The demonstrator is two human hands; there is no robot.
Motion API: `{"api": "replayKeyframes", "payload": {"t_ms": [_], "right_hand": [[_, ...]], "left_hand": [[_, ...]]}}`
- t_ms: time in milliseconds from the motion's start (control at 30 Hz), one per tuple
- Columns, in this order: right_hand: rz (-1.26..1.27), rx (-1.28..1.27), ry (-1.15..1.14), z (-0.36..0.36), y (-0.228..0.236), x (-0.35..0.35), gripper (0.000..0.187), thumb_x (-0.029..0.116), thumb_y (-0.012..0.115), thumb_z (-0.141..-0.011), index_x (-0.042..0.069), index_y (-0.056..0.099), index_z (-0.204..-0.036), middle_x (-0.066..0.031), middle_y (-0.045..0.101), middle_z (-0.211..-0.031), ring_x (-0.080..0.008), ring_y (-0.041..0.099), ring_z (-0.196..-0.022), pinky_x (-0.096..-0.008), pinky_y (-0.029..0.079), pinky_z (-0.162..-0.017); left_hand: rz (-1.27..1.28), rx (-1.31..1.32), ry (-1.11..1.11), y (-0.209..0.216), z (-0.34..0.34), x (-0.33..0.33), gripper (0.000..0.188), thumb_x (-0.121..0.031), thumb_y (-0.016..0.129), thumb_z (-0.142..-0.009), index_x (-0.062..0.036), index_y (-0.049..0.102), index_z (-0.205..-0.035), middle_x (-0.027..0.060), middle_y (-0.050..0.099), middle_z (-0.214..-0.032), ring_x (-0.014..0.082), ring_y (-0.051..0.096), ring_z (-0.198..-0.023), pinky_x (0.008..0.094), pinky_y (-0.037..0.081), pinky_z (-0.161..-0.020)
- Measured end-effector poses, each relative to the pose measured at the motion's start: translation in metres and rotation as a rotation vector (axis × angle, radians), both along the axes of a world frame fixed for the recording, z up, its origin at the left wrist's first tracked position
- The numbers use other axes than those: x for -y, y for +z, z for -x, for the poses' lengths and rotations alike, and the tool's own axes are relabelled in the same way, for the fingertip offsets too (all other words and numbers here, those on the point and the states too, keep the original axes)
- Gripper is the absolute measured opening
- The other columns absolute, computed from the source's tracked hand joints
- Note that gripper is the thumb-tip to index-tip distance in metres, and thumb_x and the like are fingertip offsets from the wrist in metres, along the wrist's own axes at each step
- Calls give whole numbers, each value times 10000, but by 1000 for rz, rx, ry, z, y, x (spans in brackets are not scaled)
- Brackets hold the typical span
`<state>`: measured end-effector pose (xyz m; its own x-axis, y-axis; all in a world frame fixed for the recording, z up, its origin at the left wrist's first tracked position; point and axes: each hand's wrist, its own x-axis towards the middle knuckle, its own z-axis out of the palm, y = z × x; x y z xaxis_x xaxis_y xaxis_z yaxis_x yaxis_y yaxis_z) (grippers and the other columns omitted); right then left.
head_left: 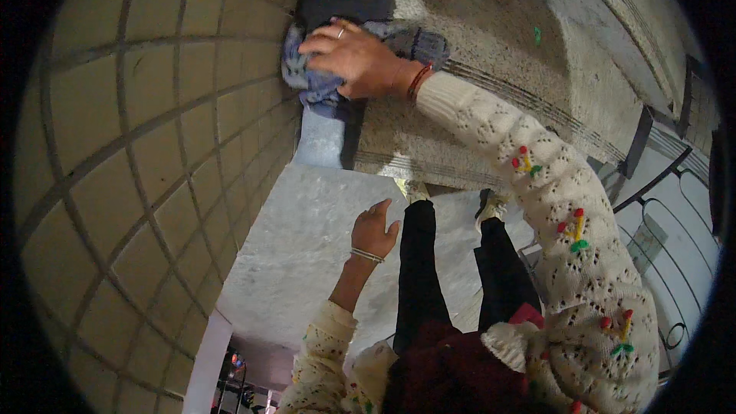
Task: The person walks through a parking garage and then up a staircase, wiping each step with a cloth. The person uses a cloth to clean the stair treads and risers while ascending.
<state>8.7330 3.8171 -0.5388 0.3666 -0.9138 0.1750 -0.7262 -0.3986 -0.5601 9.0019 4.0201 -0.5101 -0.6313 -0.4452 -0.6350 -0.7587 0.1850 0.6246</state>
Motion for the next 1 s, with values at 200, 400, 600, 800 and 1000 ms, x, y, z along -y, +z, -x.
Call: {"api": "replayKeyframes", "payload": {"t_ms": [200,400,600,800,1000], "right_hand": [[29,86,-14,44,-15,-76,517,97,773,-589,125,610,-1079,-79,503,-1332,-301,435,-1275,-530,256,-1125],[-193,-49,-273,147,18,-245,570,19,776,-566,145,586,-1088,-93,448,-1399,-338,407,-1306,-562,284,-1097],[-160,59,-749,189,16,-376,602,-38,704,-543,135,601,-1110,-107,469,-1374,-361,432,-1279,-484,349,-1059],[-47,358,-876,92,1,-399,535,-3,646,-623,120,628,-1143,-167,478,-1348,-370,443,-1269,-461,344,-1066],[-247,81,-646,53,-95,-339,565,97,588,-763,185,538,-1319,-125,409,-1440,-344,365,-1334,-489,252,-1127]], "left_hand": [[35,-10,-47,3,7,5,532,-201,683,-809,-31,507,-1280,239,602,-1167,389,594,-1046,438,475,-912],[75,2,-68,-6,4,-14,529,-183,699,-797,-45,522,-1277,229,619,-1135,387,606,-1014,440,493,-875],[89,-80,-47,3,43,-46,500,-152,703,-770,-26,559,-1231,228,625,-1123,383,602,-1003,439,469,-893],[14,93,-257,23,115,-70,503,-154,725,-778,-60,573,-1248,180,636,-1147,295,639,-1005,371,511,-819],[49,18,-432,0,170,-115,508,-155,709,-784,-18,550,-1246,220,625,-1133,356,626,-980,402,503,-826]]}}
